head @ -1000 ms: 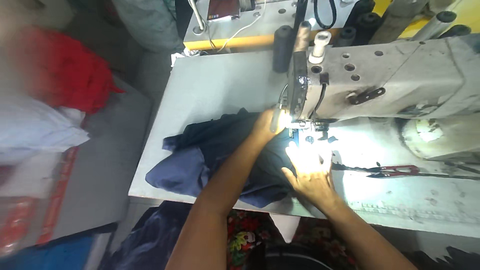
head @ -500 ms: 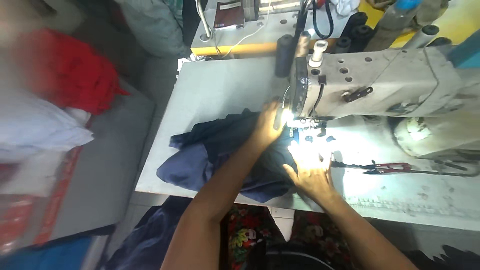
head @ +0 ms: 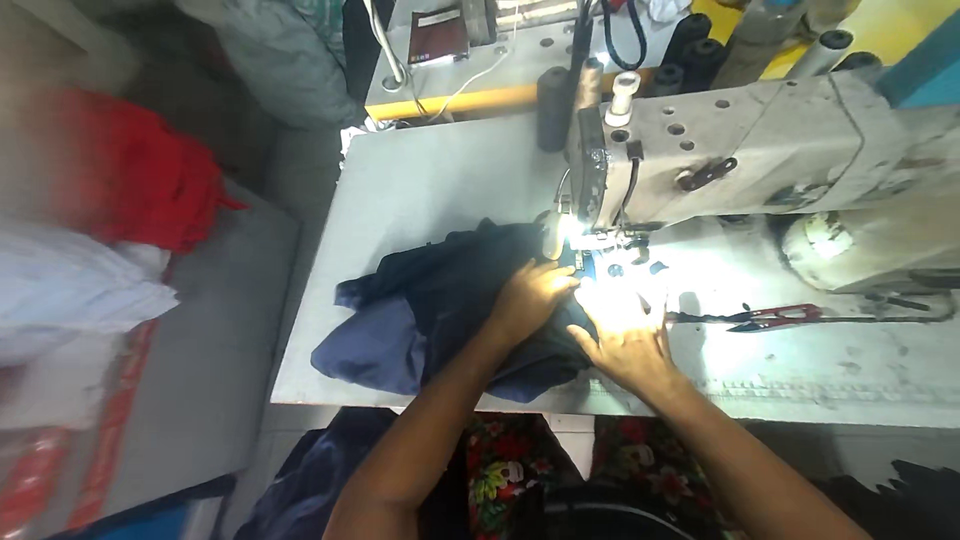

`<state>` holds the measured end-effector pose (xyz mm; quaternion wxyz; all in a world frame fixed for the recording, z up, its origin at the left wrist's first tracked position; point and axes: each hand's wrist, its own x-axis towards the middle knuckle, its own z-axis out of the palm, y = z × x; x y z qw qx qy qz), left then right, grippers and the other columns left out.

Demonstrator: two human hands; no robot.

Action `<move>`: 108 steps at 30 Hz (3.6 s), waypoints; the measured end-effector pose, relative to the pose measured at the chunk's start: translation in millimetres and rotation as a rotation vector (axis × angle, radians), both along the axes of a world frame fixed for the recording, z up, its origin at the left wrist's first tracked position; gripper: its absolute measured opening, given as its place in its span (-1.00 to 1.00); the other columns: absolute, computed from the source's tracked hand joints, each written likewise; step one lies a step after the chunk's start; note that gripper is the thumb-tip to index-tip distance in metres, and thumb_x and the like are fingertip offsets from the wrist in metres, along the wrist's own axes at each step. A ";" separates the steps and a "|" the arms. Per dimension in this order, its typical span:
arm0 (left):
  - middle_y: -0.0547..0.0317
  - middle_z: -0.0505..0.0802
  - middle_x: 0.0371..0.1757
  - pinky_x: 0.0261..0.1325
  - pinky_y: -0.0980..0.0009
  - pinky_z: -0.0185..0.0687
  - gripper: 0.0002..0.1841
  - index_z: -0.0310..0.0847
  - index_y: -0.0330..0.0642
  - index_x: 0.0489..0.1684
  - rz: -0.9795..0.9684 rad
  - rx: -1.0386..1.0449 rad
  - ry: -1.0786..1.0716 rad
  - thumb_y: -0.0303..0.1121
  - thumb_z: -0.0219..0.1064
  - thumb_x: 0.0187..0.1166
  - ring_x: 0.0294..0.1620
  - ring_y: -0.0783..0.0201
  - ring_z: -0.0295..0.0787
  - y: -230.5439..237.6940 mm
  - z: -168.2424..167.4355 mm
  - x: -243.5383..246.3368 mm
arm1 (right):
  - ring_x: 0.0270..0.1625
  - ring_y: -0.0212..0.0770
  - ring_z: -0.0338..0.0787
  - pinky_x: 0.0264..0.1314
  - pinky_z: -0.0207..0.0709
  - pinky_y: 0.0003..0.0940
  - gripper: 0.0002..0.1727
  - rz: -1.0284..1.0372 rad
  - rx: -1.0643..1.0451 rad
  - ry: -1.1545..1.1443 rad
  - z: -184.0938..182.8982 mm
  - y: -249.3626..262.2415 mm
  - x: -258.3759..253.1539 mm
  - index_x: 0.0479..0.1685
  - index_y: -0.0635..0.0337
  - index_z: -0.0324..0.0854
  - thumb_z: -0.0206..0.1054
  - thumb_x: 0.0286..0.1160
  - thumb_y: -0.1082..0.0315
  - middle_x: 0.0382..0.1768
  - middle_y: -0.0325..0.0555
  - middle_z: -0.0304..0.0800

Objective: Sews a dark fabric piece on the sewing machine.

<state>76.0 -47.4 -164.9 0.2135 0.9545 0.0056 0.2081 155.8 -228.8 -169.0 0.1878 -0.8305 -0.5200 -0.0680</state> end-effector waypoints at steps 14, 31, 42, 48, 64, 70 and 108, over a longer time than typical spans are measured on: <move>0.07 0.92 0.22 0.41 -0.12 0.63 -0.77 0.89 -0.16 0.02 0.034 0.050 0.001 -0.38 0.28 0.68 0.34 -0.05 0.83 1.5 -1.0 3.9 | 0.71 0.25 0.44 0.60 -0.13 0.69 -0.38 -0.012 0.007 0.019 -3.6 1.2 3.5 0.44 0.01 0.71 0.02 0.70 -0.17 0.58 -0.17 0.64; 0.11 0.92 0.23 0.43 -0.11 0.62 -0.77 0.88 -0.13 0.02 0.032 0.086 -0.012 -0.37 0.26 0.70 0.34 -0.02 0.83 3.6 -5.5 4.8 | 0.73 0.27 0.40 0.61 -0.17 0.70 -0.39 -0.019 -0.021 0.044 -1.8 1.9 3.0 0.44 0.00 0.71 0.05 0.69 -0.16 0.59 -0.16 0.63; 0.08 0.91 0.25 0.42 -0.12 0.62 -0.76 0.88 -0.14 0.05 0.042 0.065 0.005 -0.38 0.25 0.70 0.36 -0.05 0.82 3.9 -1.1 6.9 | 0.75 0.30 0.35 0.61 -0.21 0.72 -0.37 -0.033 -0.039 0.092 -0.9 4.2 3.9 0.49 -0.01 0.67 0.06 0.69 -0.18 0.62 -0.17 0.59; 0.09 0.91 0.24 0.42 -0.10 0.62 -0.76 0.88 -0.13 0.03 0.032 0.082 -0.002 -0.37 0.24 0.71 0.36 0.00 0.83 7.6 -2.2 10.7 | 0.74 0.32 0.37 0.61 -0.21 0.72 -0.37 -0.039 -0.037 0.087 -0.4 5.9 5.9 0.51 0.00 0.66 0.05 0.69 -0.17 0.61 -0.14 0.60; -0.12 0.81 0.35 0.58 -0.43 0.26 -0.68 0.81 -0.10 0.27 0.049 0.082 0.136 -0.30 0.38 0.61 0.50 -0.21 0.66 -23.1 6.3 -8.7 | 0.57 0.43 0.56 0.60 0.16 0.57 -0.41 -0.151 0.102 0.072 33.5 -89.4 38.8 0.36 0.31 0.70 0.11 0.72 -0.01 0.45 0.24 0.70; -0.07 0.83 0.34 0.60 -0.42 0.25 -0.69 0.83 -0.07 0.26 0.038 0.090 0.096 -0.29 0.38 0.60 0.50 -0.17 0.67 -22.2 2.5 -9.2 | 0.72 0.55 0.24 0.66 0.12 0.47 -0.27 -0.650 0.122 0.099 43.6 -169.5 135.2 0.68 0.35 0.33 -0.03 0.81 -0.09 0.67 0.53 0.26; -0.08 0.79 0.43 0.61 -0.36 0.27 -0.67 0.83 -0.03 0.26 0.049 0.108 0.115 -0.23 0.38 0.60 0.53 -0.13 0.66 -23.8 2.5 -14.7 | 0.57 0.69 0.37 0.50 0.01 0.67 -0.25 -0.612 0.046 0.018 12.4 -182.7 117.0 0.69 0.36 0.29 0.00 0.79 -0.10 0.70 0.46 0.27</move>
